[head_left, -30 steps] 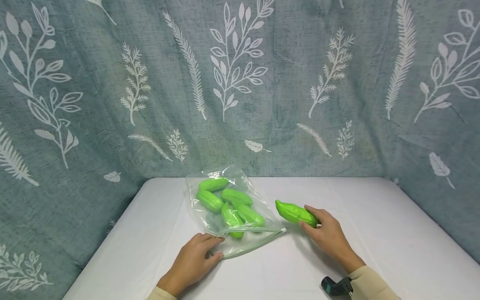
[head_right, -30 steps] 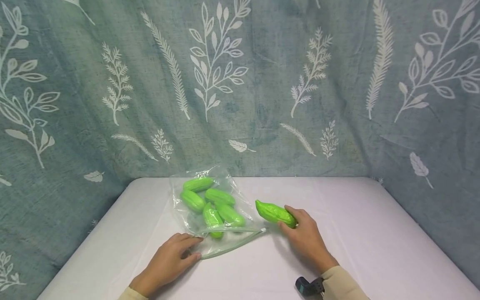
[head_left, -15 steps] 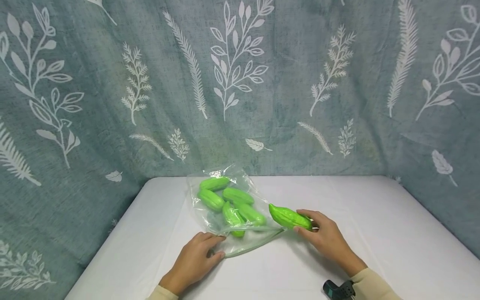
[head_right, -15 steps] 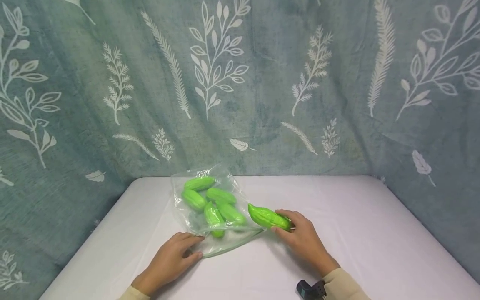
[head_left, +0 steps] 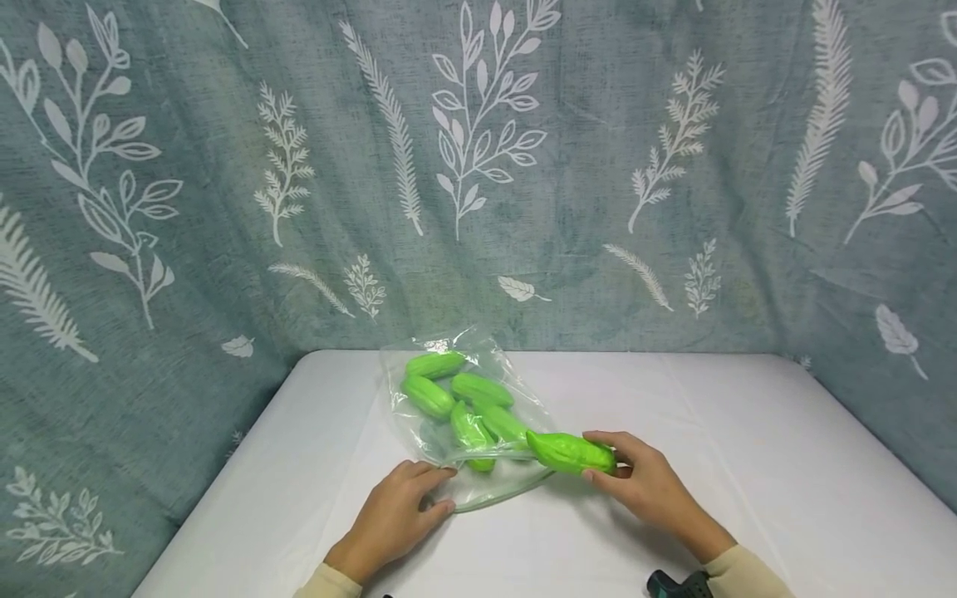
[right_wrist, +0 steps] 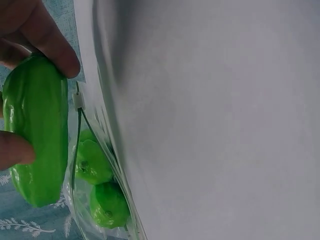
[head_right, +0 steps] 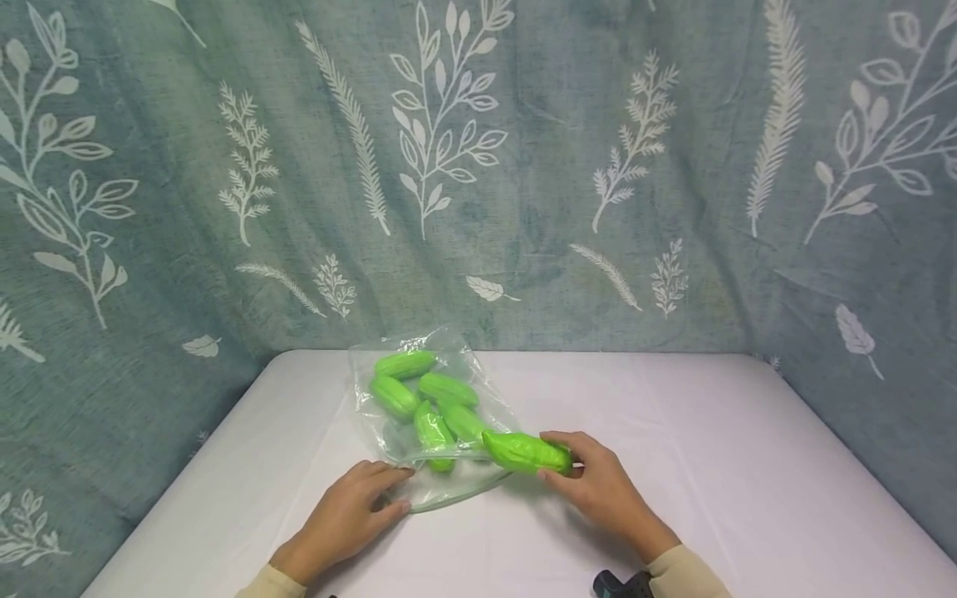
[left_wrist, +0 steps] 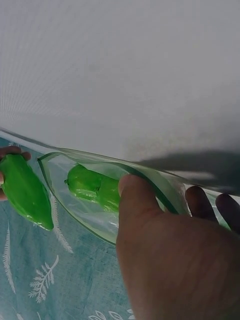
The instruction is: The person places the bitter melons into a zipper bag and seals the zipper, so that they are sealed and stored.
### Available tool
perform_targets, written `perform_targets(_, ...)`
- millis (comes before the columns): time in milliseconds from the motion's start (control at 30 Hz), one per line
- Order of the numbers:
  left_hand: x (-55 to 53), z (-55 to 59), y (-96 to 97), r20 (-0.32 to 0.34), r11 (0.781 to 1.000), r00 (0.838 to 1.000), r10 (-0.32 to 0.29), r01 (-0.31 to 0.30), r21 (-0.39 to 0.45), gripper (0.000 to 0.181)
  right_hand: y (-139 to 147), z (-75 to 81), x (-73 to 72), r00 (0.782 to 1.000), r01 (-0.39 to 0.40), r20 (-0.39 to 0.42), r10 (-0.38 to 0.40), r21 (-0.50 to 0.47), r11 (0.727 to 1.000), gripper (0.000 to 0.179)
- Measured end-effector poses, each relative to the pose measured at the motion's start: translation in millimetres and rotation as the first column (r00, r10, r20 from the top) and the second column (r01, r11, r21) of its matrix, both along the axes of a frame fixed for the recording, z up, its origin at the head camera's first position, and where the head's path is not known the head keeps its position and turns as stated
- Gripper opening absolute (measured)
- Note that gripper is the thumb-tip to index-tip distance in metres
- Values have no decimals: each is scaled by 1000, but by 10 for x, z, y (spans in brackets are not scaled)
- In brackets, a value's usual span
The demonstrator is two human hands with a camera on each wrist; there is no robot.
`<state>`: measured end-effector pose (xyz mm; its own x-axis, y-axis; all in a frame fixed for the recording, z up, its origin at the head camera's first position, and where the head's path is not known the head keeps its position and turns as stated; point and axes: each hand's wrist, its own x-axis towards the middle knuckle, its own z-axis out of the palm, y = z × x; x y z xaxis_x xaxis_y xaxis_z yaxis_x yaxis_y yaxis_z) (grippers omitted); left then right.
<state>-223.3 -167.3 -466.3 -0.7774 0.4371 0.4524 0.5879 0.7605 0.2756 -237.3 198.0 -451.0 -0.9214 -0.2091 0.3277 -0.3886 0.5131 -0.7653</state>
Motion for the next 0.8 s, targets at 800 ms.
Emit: perform_targets(800,-16,-30,1,-58,1000,998,-5,6,6,38,-153,17,132,977,-212,36,210,99,972,52)
